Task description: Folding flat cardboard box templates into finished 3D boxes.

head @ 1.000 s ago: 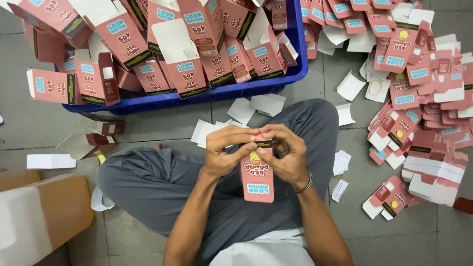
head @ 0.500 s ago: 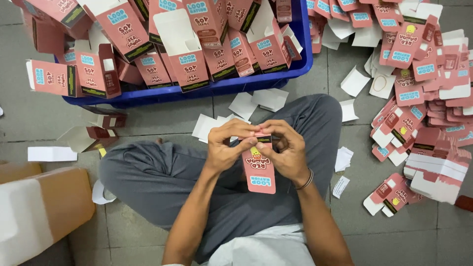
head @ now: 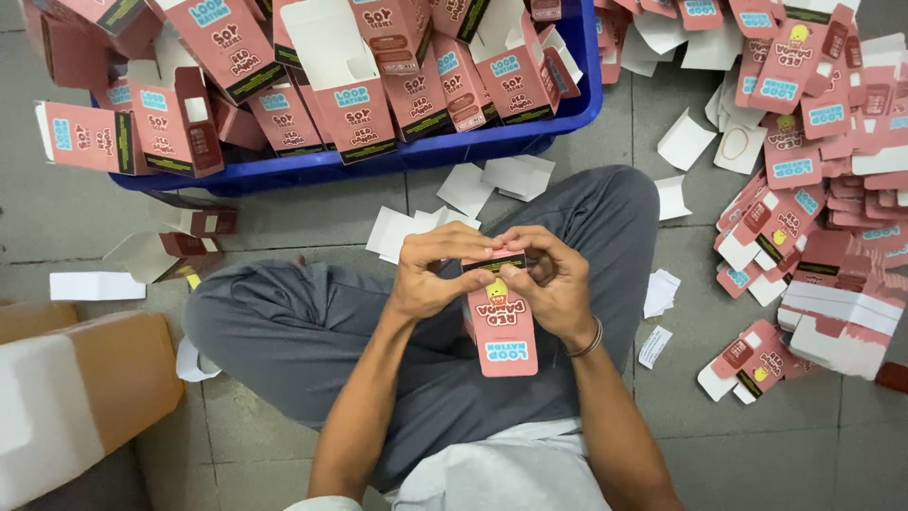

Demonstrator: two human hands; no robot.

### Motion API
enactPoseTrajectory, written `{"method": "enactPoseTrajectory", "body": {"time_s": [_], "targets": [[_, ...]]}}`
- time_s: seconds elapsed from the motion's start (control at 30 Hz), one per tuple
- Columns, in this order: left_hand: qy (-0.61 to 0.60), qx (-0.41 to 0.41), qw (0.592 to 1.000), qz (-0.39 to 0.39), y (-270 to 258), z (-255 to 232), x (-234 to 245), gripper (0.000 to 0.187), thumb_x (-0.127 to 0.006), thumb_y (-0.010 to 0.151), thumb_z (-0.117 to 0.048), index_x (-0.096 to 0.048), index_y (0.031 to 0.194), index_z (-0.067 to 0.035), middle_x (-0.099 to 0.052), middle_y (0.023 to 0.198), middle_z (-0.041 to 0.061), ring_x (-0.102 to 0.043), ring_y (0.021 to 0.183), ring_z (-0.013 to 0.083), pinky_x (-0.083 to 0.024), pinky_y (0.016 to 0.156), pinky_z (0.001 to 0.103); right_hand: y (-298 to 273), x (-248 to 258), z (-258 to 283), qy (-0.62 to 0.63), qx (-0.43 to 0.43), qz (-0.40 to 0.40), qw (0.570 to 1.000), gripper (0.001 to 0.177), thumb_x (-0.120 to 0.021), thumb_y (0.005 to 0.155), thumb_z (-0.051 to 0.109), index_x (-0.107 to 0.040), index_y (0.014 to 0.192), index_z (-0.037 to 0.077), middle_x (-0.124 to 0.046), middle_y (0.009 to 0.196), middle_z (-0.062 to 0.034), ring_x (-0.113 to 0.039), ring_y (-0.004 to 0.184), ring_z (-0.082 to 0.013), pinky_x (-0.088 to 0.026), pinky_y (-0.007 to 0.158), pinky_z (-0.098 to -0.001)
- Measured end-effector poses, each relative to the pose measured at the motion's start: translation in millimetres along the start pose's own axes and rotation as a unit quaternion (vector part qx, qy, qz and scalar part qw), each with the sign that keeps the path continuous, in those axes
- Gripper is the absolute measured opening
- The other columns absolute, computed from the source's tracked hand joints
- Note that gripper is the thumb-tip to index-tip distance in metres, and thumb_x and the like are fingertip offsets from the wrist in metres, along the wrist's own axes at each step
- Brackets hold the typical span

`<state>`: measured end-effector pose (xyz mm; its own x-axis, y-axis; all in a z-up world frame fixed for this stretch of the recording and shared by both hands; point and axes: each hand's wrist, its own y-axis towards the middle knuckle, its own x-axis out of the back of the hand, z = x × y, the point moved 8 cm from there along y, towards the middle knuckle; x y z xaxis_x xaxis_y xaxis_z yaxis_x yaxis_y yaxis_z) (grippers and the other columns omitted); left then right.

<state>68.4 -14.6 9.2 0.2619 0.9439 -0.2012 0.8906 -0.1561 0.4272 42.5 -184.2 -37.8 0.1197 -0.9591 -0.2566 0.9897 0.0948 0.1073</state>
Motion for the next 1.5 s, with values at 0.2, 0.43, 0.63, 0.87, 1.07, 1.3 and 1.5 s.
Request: {"method": "enactPoseTrajectory", "body": {"time_s": [0.2,0.43,0.63,0.87,1.07,1.3,1.5], "targets": [[0.054,0.019,0.998,-0.029,5,-10,5,0.021,-0.087,0.083,-0.010,-0.077,0.098,0.001,-0.079,0.097,0.020,-0.074,0.083,0.0307,-0.059,0.074,0.040,16,-15,28,-0.098,-0.096,0.065,0.988,0.095,-0.089,0.078,0.019,-0.033,0.153,0.003,-0.056,0.141,-0.0213,-0.063,0.112,-0.0251,-0.056,0.093,-0.0390],[0.088,0.030,0.993,-0.077,5,-12,-1,0.013,-0.081,0.090,-0.012,-0.077,0.097,-0.002,-0.080,0.100,0.016,-0.077,0.089,0.0287,-0.060,0.076,0.038,2,-35,24,-0.198,-0.049,0.070,0.976,0.126,-0.100,0.060,0.016,-0.021,0.156,0.000,-0.059,0.133,-0.0280,-0.062,0.120,-0.0434,-0.050,0.101,-0.0548],[0.109,-0.014,0.992,-0.066,6,-21,2,0.012,-0.084,0.087,-0.013,-0.079,0.093,-0.005,-0.078,0.107,0.019,-0.078,0.091,0.0322,-0.062,0.078,0.040,-2,-30,18,-0.206,-0.050,0.055,0.976,0.089,-0.102,0.055,0.013,-0.055,0.132,0.007,-0.072,0.111,-0.0169,-0.071,0.102,-0.0275,-0.057,0.087,-0.0416],[0.155,-0.049,0.986,-0.039,10,-25,-7,0.009,-0.082,0.088,-0.009,-0.079,0.095,-0.004,-0.079,0.102,0.018,-0.077,0.093,0.0387,-0.062,0.079,0.042,-1,-20,16,-0.226,-0.045,0.047,0.972,0.072,-0.096,0.065,0.017,-0.056,0.125,0.008,-0.074,0.108,-0.0168,-0.071,0.096,-0.0250,-0.055,0.082,-0.0405],[0.115,-0.038,0.992,-0.033,12,-21,-12,0.008,-0.079,0.090,-0.010,-0.078,0.091,-0.002,-0.079,0.097,0.019,-0.077,0.095,0.0392,-0.062,0.080,0.043,-2,-13,9,-0.223,-0.037,0.025,0.974,0.066,-0.097,0.067,0.018,-0.057,0.119,0.007,-0.072,0.116,-0.0176,-0.070,0.103,-0.0270,-0.054,0.088,-0.0426],[0.093,0.006,0.995,-0.041,17,-16,-9,0.014,-0.076,0.093,-0.014,-0.078,0.092,-0.001,-0.080,0.096,0.017,-0.078,0.093,0.0371,-0.062,0.079,0.042,10,-18,24,-0.211,-0.035,0.038,0.976,0.055,-0.093,0.074,0.021,-0.059,0.117,0.009,-0.074,0.110,-0.0169,-0.071,0.096,-0.0277,-0.055,0.083,-0.0440],[0.117,0.042,0.992,-0.004,22,-24,-5,0.014,-0.078,0.090,-0.011,-0.078,0.101,-0.002,-0.079,0.105,0.016,-0.077,0.096,0.0348,-0.059,0.083,0.043,21,-23,34,-0.218,-0.061,0.034,0.973,0.057,-0.096,0.067,0.015,-0.063,0.113,0.007,-0.076,0.097,-0.0200,-0.074,0.087,-0.0296,-0.058,0.076,-0.0434]]}}
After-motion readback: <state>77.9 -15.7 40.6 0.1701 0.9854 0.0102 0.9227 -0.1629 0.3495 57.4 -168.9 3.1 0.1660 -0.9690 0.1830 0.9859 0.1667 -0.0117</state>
